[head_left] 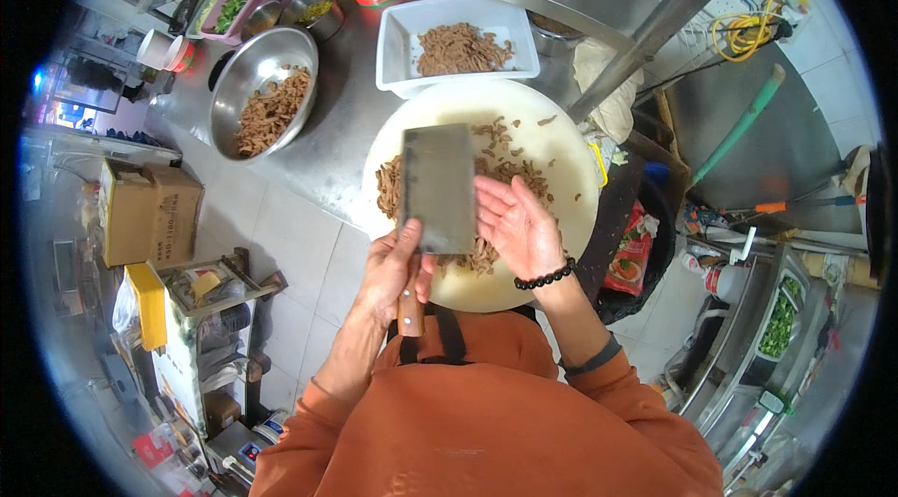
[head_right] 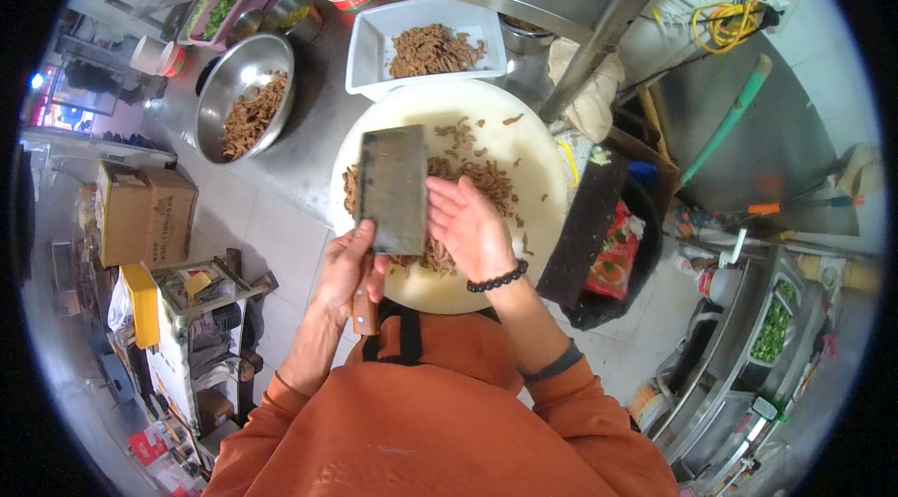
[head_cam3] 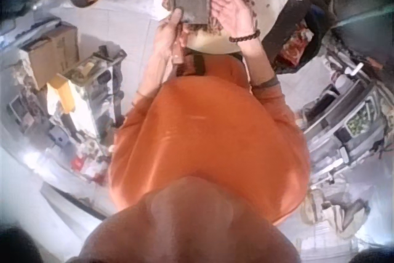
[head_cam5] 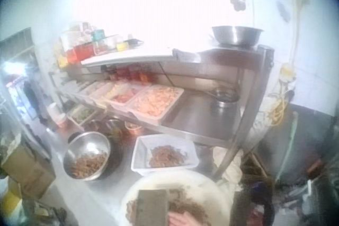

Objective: The person stirs a mixture in a wok, then scrapes the cooked contents into a large metal bowl. The person then uses a cleaver to repeatedly chop and mince a pile of cooked meat on a cutting board, gathering the minced meat into a container.

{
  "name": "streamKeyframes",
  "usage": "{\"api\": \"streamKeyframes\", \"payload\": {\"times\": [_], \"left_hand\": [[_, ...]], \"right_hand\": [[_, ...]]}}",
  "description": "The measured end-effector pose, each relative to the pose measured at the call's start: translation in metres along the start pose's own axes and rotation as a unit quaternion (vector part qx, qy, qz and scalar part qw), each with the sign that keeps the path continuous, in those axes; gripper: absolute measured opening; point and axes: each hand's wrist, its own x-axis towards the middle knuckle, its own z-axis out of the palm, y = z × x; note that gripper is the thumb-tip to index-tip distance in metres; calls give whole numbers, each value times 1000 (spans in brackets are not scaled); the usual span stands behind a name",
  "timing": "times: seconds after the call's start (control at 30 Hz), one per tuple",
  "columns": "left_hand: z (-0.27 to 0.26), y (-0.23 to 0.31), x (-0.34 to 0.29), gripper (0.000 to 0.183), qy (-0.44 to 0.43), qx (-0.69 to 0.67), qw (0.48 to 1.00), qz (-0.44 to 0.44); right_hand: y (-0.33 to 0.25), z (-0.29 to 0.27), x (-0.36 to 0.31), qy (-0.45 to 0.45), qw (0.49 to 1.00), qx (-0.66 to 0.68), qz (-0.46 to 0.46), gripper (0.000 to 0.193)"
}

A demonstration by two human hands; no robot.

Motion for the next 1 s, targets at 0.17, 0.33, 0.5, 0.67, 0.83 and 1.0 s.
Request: {"api": "streamKeyframes", "payload": {"times": [0.17,0.33,0.5,0.67,0.83,1.0], "left_hand": [[-18,8,4,44,61,16,998,12],[-23,4,0,44,4,23,1000,-20],[-17,-5,16,38,-22,18,999,-33],[-19,-6,22,37,-18,21,999,-37],[-15,-6,16,37,-4,35,999,-34],[3,-10,3,37,-20,142,989,-21]], "right_hand": [[-7,-15,-17,69,984,-151,-68,43],[-33,-40,3,175,762,-580,-228,19],[-65,-55,26,-17,435,-865,-249,19],[-79,-54,21,-3,490,-836,-247,14],[-68,-60,4,147,759,-602,-198,5],[-73,-89,-33,199,849,-457,-175,9]]}}
